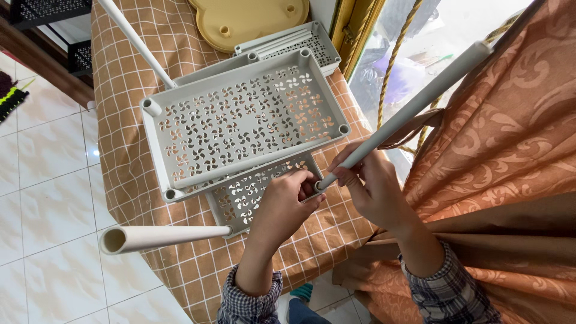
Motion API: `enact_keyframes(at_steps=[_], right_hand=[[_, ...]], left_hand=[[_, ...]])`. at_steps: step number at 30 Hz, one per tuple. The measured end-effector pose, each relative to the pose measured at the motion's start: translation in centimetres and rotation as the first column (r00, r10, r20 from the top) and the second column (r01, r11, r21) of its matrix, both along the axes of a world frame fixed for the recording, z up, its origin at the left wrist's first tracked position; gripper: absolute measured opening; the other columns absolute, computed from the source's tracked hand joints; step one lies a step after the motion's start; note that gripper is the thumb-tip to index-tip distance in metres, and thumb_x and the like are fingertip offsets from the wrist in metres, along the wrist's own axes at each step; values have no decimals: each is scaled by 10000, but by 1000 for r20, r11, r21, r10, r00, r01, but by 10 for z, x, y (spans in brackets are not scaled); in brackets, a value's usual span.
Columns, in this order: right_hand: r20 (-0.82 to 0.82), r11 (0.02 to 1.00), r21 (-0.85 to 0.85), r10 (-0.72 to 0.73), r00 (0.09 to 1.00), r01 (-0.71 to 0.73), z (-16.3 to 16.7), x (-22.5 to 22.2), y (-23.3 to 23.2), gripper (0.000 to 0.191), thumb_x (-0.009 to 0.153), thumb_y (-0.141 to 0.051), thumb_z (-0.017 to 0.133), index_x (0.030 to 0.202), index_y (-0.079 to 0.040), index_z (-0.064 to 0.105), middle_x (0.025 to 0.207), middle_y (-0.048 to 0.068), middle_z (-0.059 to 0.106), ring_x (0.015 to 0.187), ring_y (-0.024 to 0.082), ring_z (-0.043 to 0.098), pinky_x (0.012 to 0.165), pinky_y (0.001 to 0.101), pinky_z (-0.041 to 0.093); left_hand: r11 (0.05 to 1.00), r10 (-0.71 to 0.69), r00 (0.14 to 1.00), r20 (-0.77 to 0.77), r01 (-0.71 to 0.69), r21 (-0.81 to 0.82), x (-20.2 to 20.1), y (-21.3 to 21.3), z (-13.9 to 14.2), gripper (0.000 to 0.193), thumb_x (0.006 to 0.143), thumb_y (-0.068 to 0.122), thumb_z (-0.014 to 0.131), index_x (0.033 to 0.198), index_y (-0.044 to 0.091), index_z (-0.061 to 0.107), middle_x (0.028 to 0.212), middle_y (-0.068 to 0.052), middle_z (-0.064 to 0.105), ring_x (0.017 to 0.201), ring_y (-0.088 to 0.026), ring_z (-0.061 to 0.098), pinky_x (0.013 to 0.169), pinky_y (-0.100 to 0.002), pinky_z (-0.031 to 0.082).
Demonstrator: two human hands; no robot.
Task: The person carries a black tiered plastic storage cart, then works on a bed where they separate its trays and set them aside. They assemble a white tiered cart by inserting plastic tubes into the corner sockets of perforated trays and fitting the trays together, lifting the partially built cart at the end.
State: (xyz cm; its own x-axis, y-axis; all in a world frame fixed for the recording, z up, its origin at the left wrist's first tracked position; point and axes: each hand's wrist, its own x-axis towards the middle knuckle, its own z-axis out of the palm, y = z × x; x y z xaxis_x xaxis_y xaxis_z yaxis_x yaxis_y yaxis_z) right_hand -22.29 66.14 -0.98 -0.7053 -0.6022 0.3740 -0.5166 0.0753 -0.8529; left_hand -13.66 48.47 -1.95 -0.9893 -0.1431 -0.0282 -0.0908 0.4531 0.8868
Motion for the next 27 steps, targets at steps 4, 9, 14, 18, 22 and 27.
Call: enact_keyframes(at_steps=[4, 9, 14, 18, 22, 27], right_hand=[[-150, 997, 75, 26, 988, -15, 5, 7, -5, 149, 979, 10, 641, 1091, 18, 543, 962, 114, 700, 849, 208, 747, 722, 302, 610], [-158, 992, 120, 61, 986, -42, 1, 6, -11, 163, 938, 49, 656, 1073, 7, 575, 937, 105, 693, 814, 249, 734, 703, 350, 582], [-240, 988, 109, 133, 962, -110, -8, 1, -7, 209, 862, 86, 669, 1035, -6, 597, 949, 110, 680, 825, 287, 718, 703, 357, 570], [-256, 973, 131, 217, 942, -189, -14, -2, -9, 231, 839, 110, 645, 1025, -24, 612, 937, 105, 670, 818, 278, 715, 689, 351, 566], [-297, 963, 131, 264, 918, -234, -7, -4, -16, 190, 869, 33, 739, 1008, -43, 634, 914, 90, 663, 818, 283, 700, 695, 372, 536], [-293, 970, 53, 244, 924, -239, 16, 0, -14, 184, 903, 7, 711, 1028, 10, 577, 958, 109, 654, 842, 272, 689, 720, 376, 540]], left_hand=[[1000, 2, 1000, -13, -2, 1, 1, 0, -1, 296, 767, 151, 828, 1005, 16, 712, 822, -102, 724, 692, -194, 708, 654, -337, 578], [1000, 0, 999, -43, 0, -12, 2, 1, -1, 284, 769, 135, 824, 998, 14, 706, 801, -108, 720, 682, -210, 702, 651, -345, 571], [1000, 7, 999, -47, -6, 5, 3, 1, 0, 279, 763, 145, 833, 988, 23, 719, 788, -105, 717, 664, -208, 692, 640, -343, 568], [1000, -14, 1000, -21, 14, 26, 7, -3, -1, 269, 763, 149, 836, 972, 25, 719, 748, -100, 712, 634, -204, 684, 625, -339, 562], [999, -19, 1000, -12, 20, 27, 6, -6, -5, 251, 769, 149, 831, 963, 31, 724, 726, -92, 715, 616, -195, 684, 608, -332, 561], [1000, -23, 998, -63, 24, 11, 4, -7, -10, 229, 775, 138, 826, 942, 24, 719, 736, -95, 723, 624, -184, 691, 613, -329, 564]])
